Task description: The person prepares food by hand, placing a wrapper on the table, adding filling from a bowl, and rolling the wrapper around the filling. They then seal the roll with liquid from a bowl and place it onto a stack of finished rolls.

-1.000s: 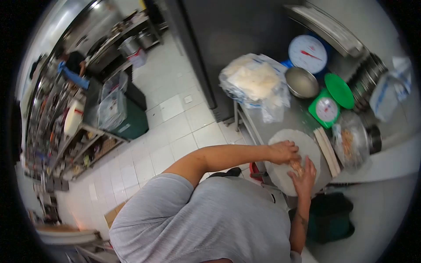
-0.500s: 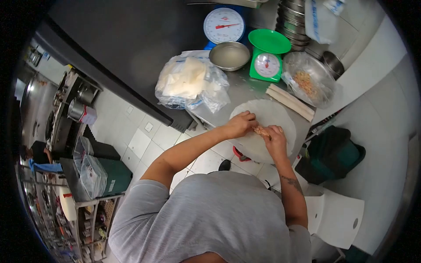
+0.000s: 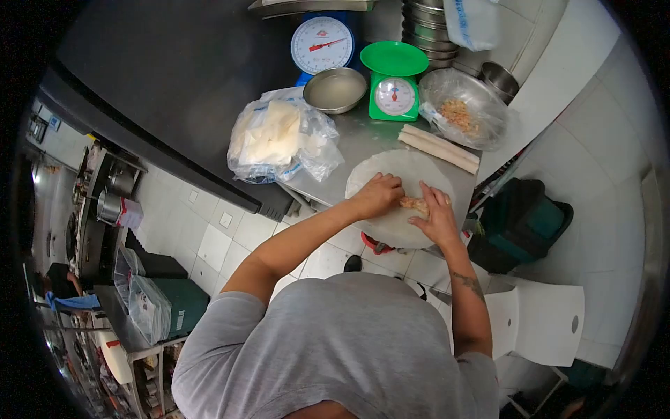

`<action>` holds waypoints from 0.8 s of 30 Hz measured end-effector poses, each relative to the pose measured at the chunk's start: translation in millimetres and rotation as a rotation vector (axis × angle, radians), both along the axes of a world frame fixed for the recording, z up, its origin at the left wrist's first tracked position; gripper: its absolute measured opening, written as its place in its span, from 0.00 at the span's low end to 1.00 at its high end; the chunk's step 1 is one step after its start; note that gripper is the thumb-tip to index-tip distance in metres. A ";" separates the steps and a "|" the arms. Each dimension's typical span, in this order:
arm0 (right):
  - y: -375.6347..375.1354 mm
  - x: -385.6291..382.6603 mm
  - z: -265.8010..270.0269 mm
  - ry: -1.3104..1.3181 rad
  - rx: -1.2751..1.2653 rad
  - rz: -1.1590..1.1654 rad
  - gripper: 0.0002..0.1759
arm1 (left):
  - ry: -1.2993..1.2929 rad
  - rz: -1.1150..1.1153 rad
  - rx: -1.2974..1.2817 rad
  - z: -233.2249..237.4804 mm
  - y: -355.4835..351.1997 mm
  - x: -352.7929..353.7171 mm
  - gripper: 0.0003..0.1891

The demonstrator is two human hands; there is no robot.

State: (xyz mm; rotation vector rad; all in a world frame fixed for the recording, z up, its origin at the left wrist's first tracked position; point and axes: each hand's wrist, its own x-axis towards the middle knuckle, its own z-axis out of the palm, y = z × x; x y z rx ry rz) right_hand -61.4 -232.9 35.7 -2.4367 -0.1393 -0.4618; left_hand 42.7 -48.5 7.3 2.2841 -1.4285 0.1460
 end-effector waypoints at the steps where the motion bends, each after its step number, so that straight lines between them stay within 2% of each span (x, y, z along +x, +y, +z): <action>1: -5.9 0.1 -3.9 0.042 0.009 0.034 0.22 | 0.006 0.002 -0.044 2.7 -2.2 -2.2 0.13; 3: -23.1 0.3 -16.0 0.133 0.034 0.107 0.24 | 0.025 0.009 -0.127 4.9 -8.0 -9.6 0.10; 5: -33.0 0.8 -23.8 0.172 0.018 0.133 0.27 | -0.011 -0.036 -0.019 -9.0 -20.3 -8.0 0.15; 9: -31.0 -8.6 -1.2 0.195 0.002 0.116 0.27 | 0.043 -0.039 0.042 10.2 -6.8 -7.6 0.23; 12: -18.8 -12.1 7.5 0.014 0.046 -0.016 0.19 | 0.130 0.107 -0.044 32.6 17.3 -10.6 0.21; 14: -20.7 -11.5 1.8 0.005 0.104 0.005 0.16 | 0.131 0.124 -0.072 31.6 30.5 -10.0 0.20; 18: -22.2 -9.5 -15.6 -0.058 0.061 -0.001 0.10 | 0.003 0.050 -0.027 -4.1 24.1 0.8 0.21; 21: -27.6 -7.8 -18.3 -0.047 0.082 0.038 0.13 | -0.016 0.060 -0.022 -3.9 23.2 0.3 0.19; 24: -34.0 -3.6 -17.6 0.077 0.090 0.040 0.24 | 0.079 0.123 -0.106 20.4 33.0 -10.9 0.16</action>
